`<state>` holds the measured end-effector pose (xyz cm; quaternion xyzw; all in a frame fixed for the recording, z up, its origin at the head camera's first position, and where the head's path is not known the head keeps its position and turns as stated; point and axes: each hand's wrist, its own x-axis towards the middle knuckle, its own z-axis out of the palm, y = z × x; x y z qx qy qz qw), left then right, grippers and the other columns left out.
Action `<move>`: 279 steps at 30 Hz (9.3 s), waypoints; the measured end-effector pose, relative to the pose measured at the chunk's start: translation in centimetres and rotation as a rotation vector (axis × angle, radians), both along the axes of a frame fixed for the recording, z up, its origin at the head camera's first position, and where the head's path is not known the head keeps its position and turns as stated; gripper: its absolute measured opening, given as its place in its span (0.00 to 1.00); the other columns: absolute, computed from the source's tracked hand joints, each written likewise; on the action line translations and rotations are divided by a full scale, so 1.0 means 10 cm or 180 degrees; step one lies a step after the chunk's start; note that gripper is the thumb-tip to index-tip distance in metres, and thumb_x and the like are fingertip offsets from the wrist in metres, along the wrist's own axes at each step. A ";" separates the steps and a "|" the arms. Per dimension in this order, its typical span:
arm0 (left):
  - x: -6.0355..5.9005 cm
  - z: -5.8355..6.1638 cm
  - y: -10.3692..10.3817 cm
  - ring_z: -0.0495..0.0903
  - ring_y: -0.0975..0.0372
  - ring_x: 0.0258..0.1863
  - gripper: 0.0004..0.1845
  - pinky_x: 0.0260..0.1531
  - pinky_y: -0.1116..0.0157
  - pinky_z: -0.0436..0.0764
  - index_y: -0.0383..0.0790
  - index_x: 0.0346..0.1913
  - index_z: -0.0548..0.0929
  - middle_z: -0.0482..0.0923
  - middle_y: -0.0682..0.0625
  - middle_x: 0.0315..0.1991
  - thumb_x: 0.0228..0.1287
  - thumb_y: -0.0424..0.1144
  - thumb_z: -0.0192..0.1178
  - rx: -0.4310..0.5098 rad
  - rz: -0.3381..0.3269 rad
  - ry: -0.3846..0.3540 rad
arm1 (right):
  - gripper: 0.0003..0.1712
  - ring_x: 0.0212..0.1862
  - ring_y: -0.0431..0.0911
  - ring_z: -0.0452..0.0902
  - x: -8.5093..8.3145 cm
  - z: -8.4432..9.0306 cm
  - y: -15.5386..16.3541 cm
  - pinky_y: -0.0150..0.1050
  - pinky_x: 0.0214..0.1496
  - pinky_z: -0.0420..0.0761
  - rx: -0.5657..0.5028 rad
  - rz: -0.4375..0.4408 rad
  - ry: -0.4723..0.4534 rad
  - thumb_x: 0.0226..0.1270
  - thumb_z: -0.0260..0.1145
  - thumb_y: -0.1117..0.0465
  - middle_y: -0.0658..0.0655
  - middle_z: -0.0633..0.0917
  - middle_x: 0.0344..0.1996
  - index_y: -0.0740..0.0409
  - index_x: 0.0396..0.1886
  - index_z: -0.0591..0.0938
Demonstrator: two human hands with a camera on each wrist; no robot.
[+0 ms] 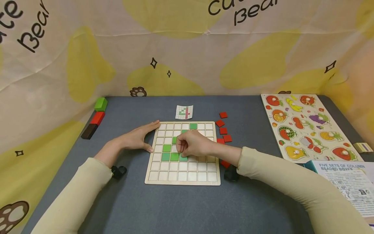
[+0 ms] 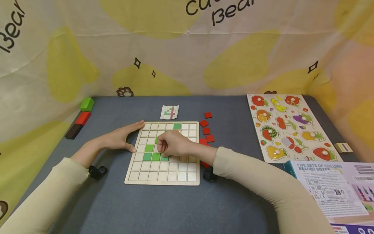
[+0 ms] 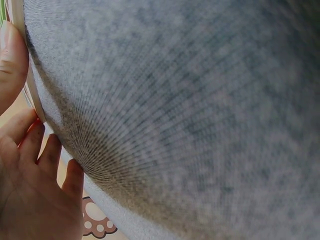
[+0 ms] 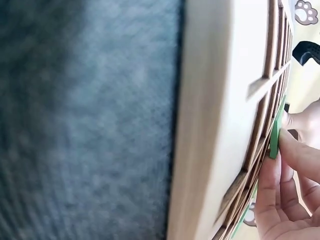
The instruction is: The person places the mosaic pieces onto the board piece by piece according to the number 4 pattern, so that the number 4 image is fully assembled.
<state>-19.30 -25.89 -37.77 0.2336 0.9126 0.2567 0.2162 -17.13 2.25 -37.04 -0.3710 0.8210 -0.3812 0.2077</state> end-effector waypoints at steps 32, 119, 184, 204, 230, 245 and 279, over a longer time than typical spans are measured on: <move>0.00 0.01 0.01 0.41 0.42 0.81 0.59 0.76 0.39 0.47 0.37 0.79 0.48 0.41 0.39 0.81 0.50 0.43 0.76 -0.0041 -0.0015 -0.0017 | 0.21 0.56 0.61 0.79 -1.07 0.04 1.42 0.54 0.58 0.78 0.0830 -0.1055 0.0519 0.66 0.66 0.66 0.67 0.83 0.55 0.63 0.59 0.81; 0.02 0.01 0.00 0.41 0.44 0.81 0.60 0.76 0.41 0.48 0.39 0.79 0.48 0.41 0.42 0.82 0.49 0.42 0.76 -0.0104 0.0039 -0.0006 | 0.05 0.34 0.46 0.82 -0.64 0.14 0.84 0.35 0.38 0.78 0.0303 -0.0953 0.0331 0.63 0.71 0.63 0.55 0.88 0.32 0.55 0.38 0.87; 0.03 0.02 0.01 0.41 0.44 0.81 0.59 0.76 0.40 0.48 0.39 0.79 0.48 0.42 0.41 0.82 0.49 0.41 0.76 -0.0038 0.0067 -0.0019 | 0.05 0.31 0.41 0.81 -0.36 0.16 0.74 0.34 0.37 0.79 0.0355 -0.0544 0.0341 0.59 0.73 0.64 0.53 0.88 0.28 0.56 0.35 0.86; 0.02 0.01 0.00 0.41 0.42 0.81 0.59 0.76 0.40 0.48 0.38 0.79 0.49 0.42 0.40 0.81 0.49 0.43 0.76 -0.0023 0.0022 -0.0004 | 0.03 0.29 0.34 0.77 -0.20 0.03 0.41 0.29 0.37 0.76 0.0592 -0.0185 0.0761 0.55 0.76 0.62 0.45 0.88 0.25 0.50 0.30 0.89; 0.01 0.01 0.01 0.41 0.42 0.81 0.59 0.76 0.39 0.48 0.37 0.79 0.48 0.42 0.39 0.81 0.49 0.42 0.76 -0.0044 0.0006 -0.0008 | 0.13 0.34 0.41 0.74 -0.55 0.02 1.25 0.33 0.39 0.74 0.0984 -0.0104 0.0428 0.48 0.80 0.56 0.51 0.82 0.30 0.50 0.29 0.84; 0.02 0.01 0.00 0.41 0.42 0.81 0.58 0.75 0.39 0.48 0.38 0.79 0.48 0.42 0.40 0.81 0.50 0.42 0.75 -0.0047 0.0019 0.0000 | 0.06 0.30 0.39 0.80 -0.24 0.16 0.73 0.33 0.35 0.80 0.0338 -0.0515 0.0087 0.54 0.76 0.63 0.50 0.87 0.26 0.53 0.32 0.87; 0.01 0.02 0.01 0.41 0.43 0.81 0.59 0.76 0.40 0.48 0.37 0.79 0.48 0.42 0.40 0.81 0.50 0.42 0.76 -0.0031 0.0024 -0.0036 | 0.06 0.27 0.33 0.76 0.02 0.05 0.34 0.27 0.35 0.77 0.0446 -0.0190 0.0294 0.52 0.76 0.67 0.48 0.86 0.23 0.53 0.24 0.86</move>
